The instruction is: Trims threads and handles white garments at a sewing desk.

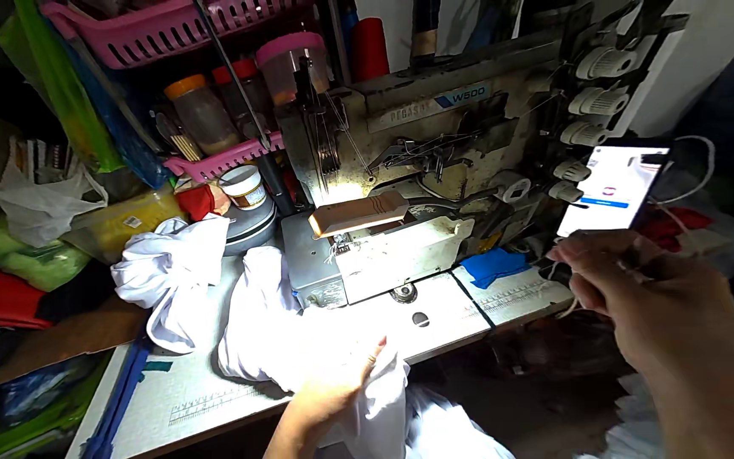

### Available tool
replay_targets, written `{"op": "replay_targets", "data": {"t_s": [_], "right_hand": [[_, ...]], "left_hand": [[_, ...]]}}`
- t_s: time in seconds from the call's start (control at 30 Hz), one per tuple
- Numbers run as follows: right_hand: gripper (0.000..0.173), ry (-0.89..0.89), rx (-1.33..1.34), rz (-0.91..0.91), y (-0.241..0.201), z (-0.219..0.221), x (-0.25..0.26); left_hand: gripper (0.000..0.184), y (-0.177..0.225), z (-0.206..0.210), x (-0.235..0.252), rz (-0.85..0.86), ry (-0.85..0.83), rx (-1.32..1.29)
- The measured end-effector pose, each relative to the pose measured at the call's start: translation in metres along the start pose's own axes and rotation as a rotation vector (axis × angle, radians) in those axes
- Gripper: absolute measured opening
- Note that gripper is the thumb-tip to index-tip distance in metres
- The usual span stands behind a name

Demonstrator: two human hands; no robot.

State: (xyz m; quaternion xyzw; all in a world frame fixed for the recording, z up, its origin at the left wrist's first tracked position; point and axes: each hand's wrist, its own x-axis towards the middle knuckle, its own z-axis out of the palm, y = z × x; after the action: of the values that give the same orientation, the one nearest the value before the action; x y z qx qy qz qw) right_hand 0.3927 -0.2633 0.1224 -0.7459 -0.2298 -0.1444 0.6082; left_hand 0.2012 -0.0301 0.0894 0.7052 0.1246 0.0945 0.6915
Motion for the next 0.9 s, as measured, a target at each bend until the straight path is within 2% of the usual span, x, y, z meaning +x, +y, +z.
{"op": "replay_targets", "data": {"t_s": [0.03,0.1,0.2,0.27,0.37,0.43,0.53,0.6,0.63,0.73,0.83,0.9], "right_hand": [[0.01,0.004,0.097,0.101,0.002,-0.002,0.003],[0.015,-0.118,0.153,0.207,0.014,-0.009,0.003],[0.019,-0.362,0.159,0.235,0.024,-0.007,-0.013],[0.027,-0.504,0.279,0.207,0.02,0.007,-0.031],[0.044,-0.704,0.257,0.008,0.014,0.036,-0.056],[0.05,-0.754,0.184,-0.134,0.012,0.054,-0.068],[0.021,-0.77,0.136,-0.267,0.011,0.064,-0.07],[0.027,-0.866,0.121,-0.298,0.012,0.057,-0.06],[0.029,-0.918,0.106,-0.282,0.012,0.053,-0.054],[0.029,-0.949,0.224,-0.098,0.011,0.042,-0.041],[0.016,-0.886,0.702,0.185,0.006,0.044,-0.04],[0.018,-0.874,1.042,0.318,0.0,0.053,-0.043]], "left_hand": [[0.023,0.0,0.003,0.004,0.038,-0.059,0.073],[0.027,-0.001,0.008,0.01,0.077,-0.131,0.118],[0.028,-0.003,0.01,0.014,0.059,-0.144,0.093],[0.028,-0.004,0.013,0.015,0.082,-0.156,0.079],[0.028,-0.003,0.02,0.017,0.132,-0.167,0.08],[0.029,0.001,0.022,0.016,0.159,-0.159,0.102],[0.029,0.001,0.017,0.01,0.183,-0.118,0.186],[0.02,0.001,0.012,0.007,0.152,-0.129,0.229],[0.015,0.001,0.009,0.005,0.128,-0.129,0.246],[0.022,-0.001,0.012,0.004,0.11,-0.126,0.222],[0.019,-0.004,0.027,0.008,0.125,-0.07,0.192],[0.024,-0.01,0.038,0.014,0.188,-0.018,0.279]]}}
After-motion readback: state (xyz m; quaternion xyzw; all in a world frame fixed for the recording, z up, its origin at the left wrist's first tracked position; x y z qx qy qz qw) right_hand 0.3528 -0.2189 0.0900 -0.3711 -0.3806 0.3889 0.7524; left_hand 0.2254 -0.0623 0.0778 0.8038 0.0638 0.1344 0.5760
